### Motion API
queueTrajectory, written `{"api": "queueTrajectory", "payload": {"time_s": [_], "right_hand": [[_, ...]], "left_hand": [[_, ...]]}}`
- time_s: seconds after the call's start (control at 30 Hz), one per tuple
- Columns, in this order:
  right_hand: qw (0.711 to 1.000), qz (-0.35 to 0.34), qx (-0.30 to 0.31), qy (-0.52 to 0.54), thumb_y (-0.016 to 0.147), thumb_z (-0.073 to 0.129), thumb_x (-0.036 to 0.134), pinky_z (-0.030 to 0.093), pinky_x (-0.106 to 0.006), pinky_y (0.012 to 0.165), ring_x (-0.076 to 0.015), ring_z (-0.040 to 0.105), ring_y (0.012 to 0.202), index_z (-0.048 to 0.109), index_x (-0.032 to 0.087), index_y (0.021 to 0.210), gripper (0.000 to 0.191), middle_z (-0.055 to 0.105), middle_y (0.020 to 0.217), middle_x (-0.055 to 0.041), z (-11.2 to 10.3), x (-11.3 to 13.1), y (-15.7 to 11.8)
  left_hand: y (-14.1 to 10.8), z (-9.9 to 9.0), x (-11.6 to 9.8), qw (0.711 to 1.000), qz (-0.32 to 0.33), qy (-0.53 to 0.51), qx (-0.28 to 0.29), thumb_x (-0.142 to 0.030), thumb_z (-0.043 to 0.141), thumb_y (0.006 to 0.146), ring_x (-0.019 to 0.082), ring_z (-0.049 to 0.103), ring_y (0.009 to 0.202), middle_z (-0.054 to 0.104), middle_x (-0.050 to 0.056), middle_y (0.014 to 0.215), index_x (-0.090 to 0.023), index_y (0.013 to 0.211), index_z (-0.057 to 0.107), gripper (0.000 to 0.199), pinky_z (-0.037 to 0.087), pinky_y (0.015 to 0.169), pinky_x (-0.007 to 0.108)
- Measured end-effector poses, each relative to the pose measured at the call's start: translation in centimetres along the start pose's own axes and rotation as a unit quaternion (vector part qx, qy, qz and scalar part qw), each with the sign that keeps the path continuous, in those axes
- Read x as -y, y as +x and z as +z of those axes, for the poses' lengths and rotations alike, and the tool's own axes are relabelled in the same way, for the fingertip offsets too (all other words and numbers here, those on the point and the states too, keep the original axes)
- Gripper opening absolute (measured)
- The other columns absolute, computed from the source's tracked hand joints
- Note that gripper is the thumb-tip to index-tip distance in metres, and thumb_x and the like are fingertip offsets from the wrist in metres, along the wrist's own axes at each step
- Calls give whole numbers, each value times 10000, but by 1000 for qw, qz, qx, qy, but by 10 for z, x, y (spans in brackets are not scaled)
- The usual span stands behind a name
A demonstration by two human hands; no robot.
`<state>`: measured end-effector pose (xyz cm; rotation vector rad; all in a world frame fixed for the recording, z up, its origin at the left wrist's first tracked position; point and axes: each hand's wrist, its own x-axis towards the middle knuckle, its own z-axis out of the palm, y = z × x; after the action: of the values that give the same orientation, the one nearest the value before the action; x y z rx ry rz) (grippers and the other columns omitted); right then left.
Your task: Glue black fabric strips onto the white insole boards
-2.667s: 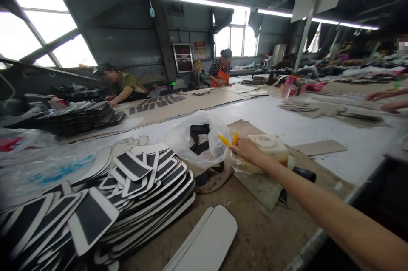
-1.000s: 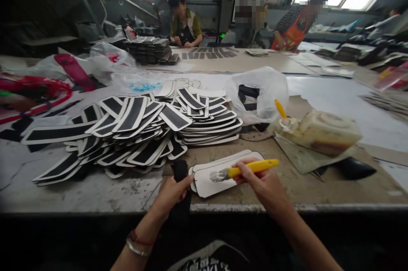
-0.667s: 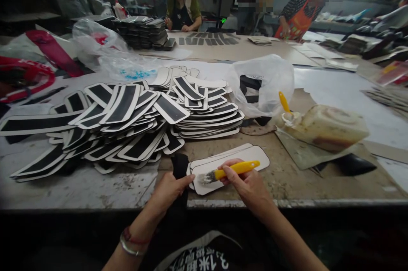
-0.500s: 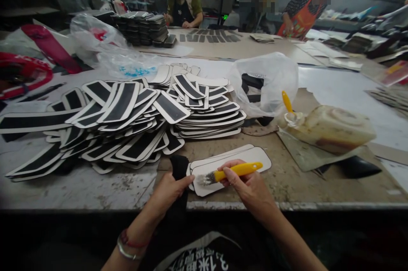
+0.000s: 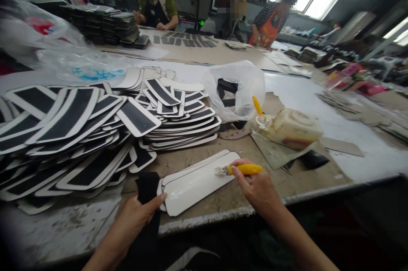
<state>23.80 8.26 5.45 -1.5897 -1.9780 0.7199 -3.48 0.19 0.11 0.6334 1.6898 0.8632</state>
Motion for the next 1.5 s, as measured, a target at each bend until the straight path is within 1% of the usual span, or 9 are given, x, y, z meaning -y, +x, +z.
{"api": "queueTrajectory", "payload": {"time_s": [0.13, 0.37, 0.53, 0.7, 0.83, 0.97, 1.13, 1.3, 1.5], "right_hand": [[998, -16, -39, -50, 869, 498, 418, 506, -275, 527, -211, 643, 772, 630, 214, 935, 251, 678, 910, -63, -15, -9, 4], [986, -102, -105, -81, 860, 519, 363, 522, -370, 822, -231, 650, 885, 628, 231, 901, 176, 686, 903, -65, -20, -11, 4], [997, -48, -28, 56, 875, 521, 361, 547, -316, 736, -208, 649, 836, 638, 217, 921, 191, 679, 916, -68, 0, 15, -13], [970, -7, 46, 240, 866, 541, 400, 556, -280, 674, -186, 645, 776, 656, 214, 898, 220, 669, 874, -62, 32, 52, -25], [955, 7, 108, 277, 868, 531, 409, 556, -284, 677, -181, 649, 754, 647, 205, 904, 238, 669, 868, -59, 50, 63, -25], [977, -27, 87, 191, 881, 510, 382, 538, -302, 732, -197, 637, 818, 636, 200, 913, 224, 667, 890, -68, 49, 49, -21], [997, -50, 1, 65, 884, 510, 346, 518, -328, 818, -210, 626, 909, 629, 211, 927, 185, 671, 933, -65, 20, 11, -13], [993, -86, -65, -40, 875, 520, 318, 512, -364, 853, -223, 631, 940, 626, 219, 942, 160, 678, 942, -63, -11, -17, -2], [982, -144, -92, -85, 869, 518, 283, 530, -363, 852, -219, 650, 912, 625, 228, 954, 148, 687, 925, -59, -24, -24, 3]], "left_hand": [[-4, 1, -4, 999, -27, 14, -30, -554, 683, 571, 114, 297, 414, 345, -78, 377, -224, 480, 453, 412, 252, 455, 261], [-10, 1, -9, 999, -13, 5, -44, -539, 709, 558, 126, 330, 427, 340, -80, 374, -220, 466, 473, 407, 279, 464, 263], [-2, 0, -1, 1000, -14, 14, -21, -536, 692, 583, 106, 292, 395, 334, -83, 358, -211, 475, 485, 401, 247, 428, 254], [3, -1, 4, 1000, 1, 13, -5, -518, 673, 590, 94, 293, 391, 346, -79, 357, -210, 465, 461, 395, 225, 414, 242], [3, -1, 6, 1000, -4, 12, -11, -515, 665, 588, 90, 300, 391, 362, -74, 359, -214, 469, 440, 394, 209, 413, 238], [2, -1, 6, 1000, -2, 13, -13, -526, 656, 576, 91, 288, 384, 344, -76, 348, -223, 459, 419, 402, 201, 414, 246], [-3, 0, -1, 999, -22, 34, -32, -562, 667, 563, 102, 284, 414, 338, -76, 380, -233, 462, 392, 441, 200, 436, 256], [-7, 1, -6, 999, -35, 27, -29, -566, 649, 591, 101, 263, 444, 306, -77, 415, -246, 467, 324, 472, 165, 457, 257], [-8, 2, -6, 999, -20, 15, -34, -560, 657, 577, 103, 268, 456, 303, -79, 430, -240, 486, 350, 453, 160, 475, 262]]}}
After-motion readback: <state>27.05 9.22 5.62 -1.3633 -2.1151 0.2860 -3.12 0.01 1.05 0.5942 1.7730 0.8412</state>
